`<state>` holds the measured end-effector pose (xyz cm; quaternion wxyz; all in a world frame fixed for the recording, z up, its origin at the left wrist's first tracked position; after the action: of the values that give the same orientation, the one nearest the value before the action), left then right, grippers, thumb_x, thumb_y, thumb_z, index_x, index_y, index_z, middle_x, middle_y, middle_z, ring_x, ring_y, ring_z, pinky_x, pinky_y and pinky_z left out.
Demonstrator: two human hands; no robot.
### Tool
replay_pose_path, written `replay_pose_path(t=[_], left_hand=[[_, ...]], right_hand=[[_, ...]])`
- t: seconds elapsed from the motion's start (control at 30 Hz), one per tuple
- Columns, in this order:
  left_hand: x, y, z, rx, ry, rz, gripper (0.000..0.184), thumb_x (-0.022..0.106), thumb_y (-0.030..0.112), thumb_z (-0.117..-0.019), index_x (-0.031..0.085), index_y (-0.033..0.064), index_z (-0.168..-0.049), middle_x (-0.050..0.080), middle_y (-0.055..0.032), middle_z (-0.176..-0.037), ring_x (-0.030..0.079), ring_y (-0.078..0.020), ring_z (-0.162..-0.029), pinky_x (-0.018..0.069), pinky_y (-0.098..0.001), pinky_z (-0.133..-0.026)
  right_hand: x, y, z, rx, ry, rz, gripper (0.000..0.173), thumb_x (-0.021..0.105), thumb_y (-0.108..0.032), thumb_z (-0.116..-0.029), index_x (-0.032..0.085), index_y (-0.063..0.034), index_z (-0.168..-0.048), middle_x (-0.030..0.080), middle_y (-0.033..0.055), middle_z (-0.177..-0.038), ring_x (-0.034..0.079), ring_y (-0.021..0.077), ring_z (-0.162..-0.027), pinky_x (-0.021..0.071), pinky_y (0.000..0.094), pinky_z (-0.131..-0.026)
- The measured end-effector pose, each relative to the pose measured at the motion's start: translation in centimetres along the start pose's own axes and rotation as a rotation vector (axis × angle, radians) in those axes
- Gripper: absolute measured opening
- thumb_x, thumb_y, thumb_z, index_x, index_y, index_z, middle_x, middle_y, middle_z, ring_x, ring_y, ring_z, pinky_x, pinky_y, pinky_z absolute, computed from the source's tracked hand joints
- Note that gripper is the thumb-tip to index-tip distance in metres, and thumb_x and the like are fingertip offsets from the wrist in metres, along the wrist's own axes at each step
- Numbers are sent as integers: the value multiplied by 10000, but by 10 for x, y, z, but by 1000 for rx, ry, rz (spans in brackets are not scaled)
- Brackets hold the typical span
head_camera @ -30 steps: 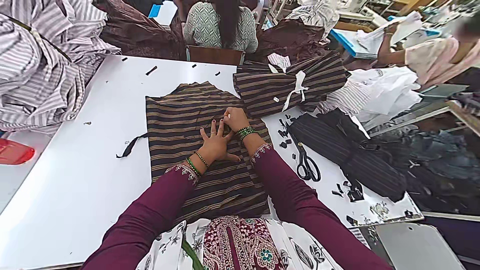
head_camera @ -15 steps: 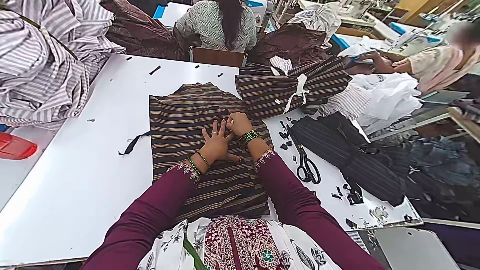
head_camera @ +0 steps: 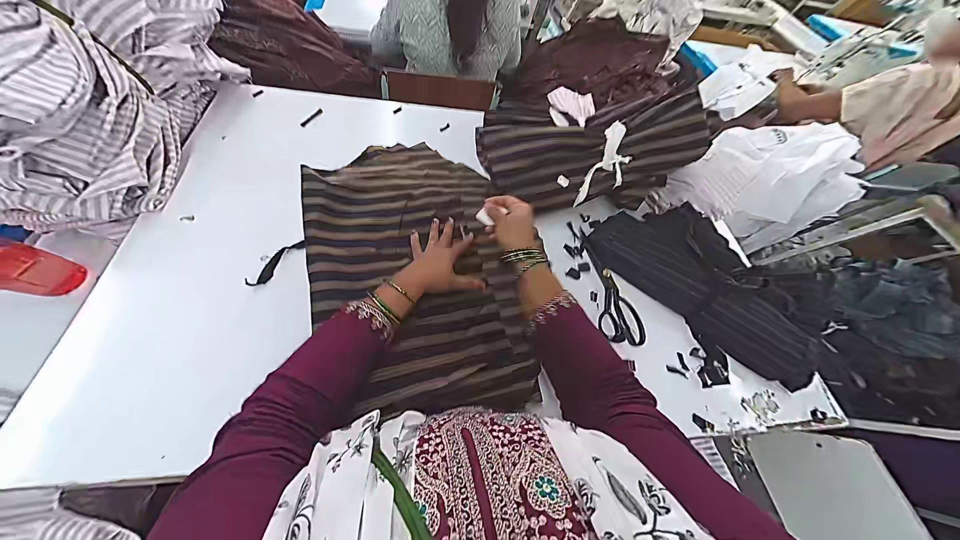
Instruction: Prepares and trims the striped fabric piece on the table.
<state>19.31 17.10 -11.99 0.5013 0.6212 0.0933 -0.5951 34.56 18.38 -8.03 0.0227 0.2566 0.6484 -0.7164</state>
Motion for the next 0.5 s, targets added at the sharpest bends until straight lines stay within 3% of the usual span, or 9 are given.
replay_pose_path(t=[0.03, 0.1, 0.13, 0.23, 0.3, 0.37, 0.43, 0.5], left_hand=[[-3, 4, 12, 80, 96, 105, 981, 763, 614, -825, 365, 168, -1603, 131, -231, -1697, 54, -468, -1565, 51, -762, -1168], [-4, 25, 48, 271, 204, 166, 915, 802, 545, -798, 490, 72, -1516, 381, -221, -1597, 365, -422, -1472, 354, -644, -1135], [0, 39, 68, 358, 191, 160, 881, 818, 521, -785, 537, 46, -1473, 494, -220, -1508, 485, -402, -1382, 432, -596, -1086], [34, 57, 116, 400, 6, 110, 611, 763, 343, -884, 603, 19, -1377, 598, -217, -1384, 583, -406, -1254, 476, -572, -1014], [47, 47, 129, 394, 133, 125, 291, 651, 183, -923, 719, -22, -1118, 695, -208, -1226, 660, -392, -1148, 518, -542, -962], [44, 35, 133, 365, 231, 200, 224, 589, 136, -945, 736, -32, -961, 722, -197, -1139, 697, -347, -1077, 549, -509, -922], [36, 27, 139, 298, 236, 330, 231, 573, 128, -954, 739, -32, -947, 734, -154, -1061, 709, -249, -991, 562, -430, -873], [28, 10, 144, 115, 194, 657, 171, 553, 61, -970, 699, -28, -967, 681, -51, -857, 630, -93, -752, 524, -287, -710]], right_hand=[[-12, 9, 14, 29, 35, -139, 251, 555, -151, -1061, 638, 35, -1209, 681, 106, -924, 609, 90, -613, 537, 262, -559], [-34, 25, 45, 108, 45, -389, 201, 511, -104, -1068, 617, 21, -1185, 673, 51, -891, 641, 63, -638, 552, 222, -557], [-42, 34, 61, 158, 35, -487, 167, 484, -84, -1072, 596, -3, -1165, 663, 29, -884, 658, 70, -666, 570, 226, -583], [-52, 63, 109, 297, -8, -595, 142, 424, -133, -1100, 561, -97, -1086, 633, -20, -871, 645, 67, -686, 579, 238, -619], [-52, 77, 133, 356, -10, -592, 147, 434, -153, -1099, 557, -122, -1025, 573, -44, -783, 544, 38, -593, 492, 195, -549], [-52, 83, 147, 328, 3, -599, 166, 456, -98, -1083, 561, -107, -956, 535, -52, -665, 473, 12, -489, 415, 147, -462], [-51, 87, 154, 272, -9, -583, 165, 490, -47, -1055, 571, -100, -922, 495, -68, -588, 429, -2, -438, 374, 132, -429], [-51, 88, 156, 239, -25, -525, 135, 526, 2, -1023, 580, -82, -932, 491, -66, -586, 397, -6, -430, 354, 133, -425]])
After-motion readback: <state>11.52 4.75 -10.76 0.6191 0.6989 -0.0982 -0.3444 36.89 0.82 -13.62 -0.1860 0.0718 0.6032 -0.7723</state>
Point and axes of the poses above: each hand's wrist, its own z-axis away from the middle knuckle, its own x-axis out of the palm, y = z × x, the point moved 7 cm from there along -z, towards the middle knuckle
